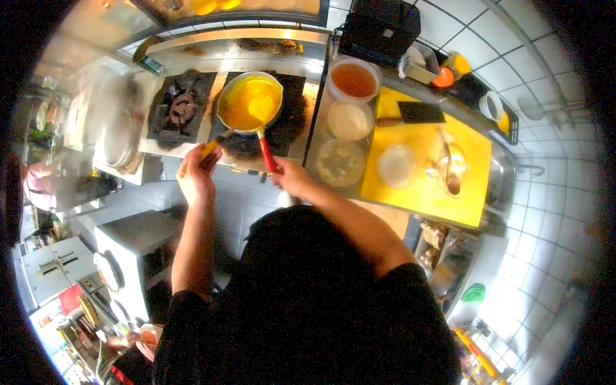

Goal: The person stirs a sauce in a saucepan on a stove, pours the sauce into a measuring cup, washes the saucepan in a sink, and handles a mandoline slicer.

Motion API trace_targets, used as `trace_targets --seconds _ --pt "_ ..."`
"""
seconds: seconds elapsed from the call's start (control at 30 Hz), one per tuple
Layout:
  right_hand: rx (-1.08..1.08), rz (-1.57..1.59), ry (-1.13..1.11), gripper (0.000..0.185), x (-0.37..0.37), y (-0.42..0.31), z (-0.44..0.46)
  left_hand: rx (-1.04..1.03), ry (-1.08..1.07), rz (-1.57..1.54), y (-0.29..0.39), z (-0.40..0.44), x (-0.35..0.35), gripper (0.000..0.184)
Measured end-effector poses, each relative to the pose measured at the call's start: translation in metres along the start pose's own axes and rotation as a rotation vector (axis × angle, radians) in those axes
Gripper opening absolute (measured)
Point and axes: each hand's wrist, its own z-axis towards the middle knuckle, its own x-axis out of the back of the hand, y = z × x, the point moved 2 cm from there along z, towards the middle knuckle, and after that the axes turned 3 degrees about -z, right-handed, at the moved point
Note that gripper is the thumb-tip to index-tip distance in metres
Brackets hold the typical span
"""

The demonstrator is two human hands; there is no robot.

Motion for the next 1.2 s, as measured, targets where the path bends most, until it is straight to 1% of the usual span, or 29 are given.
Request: trace_targets --seconds 0.07,0.17,0.27,0.37,0.5,0.6,0.67,0.73,0.77,0.87,0.9,1.0,1.03,1.07,1.13,1.2 --pt "0.043 0.061 0.009 0.052 0.000 0.012 0.006 -0.105 -0.050 0.048 0.010 -0.007 -0.004 0.027" --pt "0.058 0.095 0.011 0.049 0.000 0.007 0.003 -0.239 -0.113 0.121 0.023 -0.012 -0.009 0.026" --pt "0.007 0.016 -0.055 0.046 0.002 -0.003 -0.002 -0.346 -0.155 0.204 0.034 -0.013 -0.014 0.025" --pt "0.064 0.069 0.017 0.041 -0.001 -0.001 -0.002 -0.459 -0.179 0.315 0.044 -0.016 -0.016 0.024" --pt "0.056 0.040 0.027 0.040 -0.002 0.004 0.000 -0.668 -0.223 0.502 0.060 -0.028 -0.008 0.022" --pt "0.069 0.012 0.023 0.040 0.000 0.005 0.000 -0.770 -0.258 0.715 0.070 -0.044 -0.002 0.022" --pt "0.074 0.005 -0.016 0.041 0.002 0.005 0.002 -0.835 -0.303 0.707 0.071 -0.052 -0.004 0.021" --pt "0.072 0.015 0.002 0.041 0.001 0.001 -0.001 -0.884 -0.324 0.712 0.073 -0.061 -0.011 0.020" --pt "0.070 0.018 0.009 0.041 0.000 -0.001 -0.003 -0.871 -0.342 0.755 0.071 -0.060 -0.010 0.019" --pt "0.028 0.016 -0.004 0.038 0.000 0.005 0.002 -0.996 -0.408 0.878 0.071 -0.059 -0.019 0.022" --pt "0.016 0.008 -0.005 0.038 0.000 0.005 0.001 -1.066 -0.425 0.944 0.070 -0.058 -0.021 0.027" --pt "0.000 -0.015 0.005 0.037 0.001 0.001 -0.002 -1.048 -0.496 1.113 0.047 -0.051 -0.008 0.031" --pt "0.005 -0.024 0.011 0.036 0.001 0.000 -0.003 -1.065 -0.572 1.118 0.042 -0.046 -0.008 0.034" --pt "0.008 -0.033 0.015 0.036 0.000 -0.001 -0.004 -1.040 -0.648 1.222 0.032 -0.038 -0.005 0.034" --pt "0.033 -0.064 0.002 0.036 0.000 -0.002 -0.003 -0.923 -0.737 1.239 0.010 -0.026 0.003 0.035" --pt "0.041 -0.078 0.002 0.036 0.000 -0.005 -0.003 -0.927 -0.690 1.246 -0.011 -0.014 0.003 0.035"
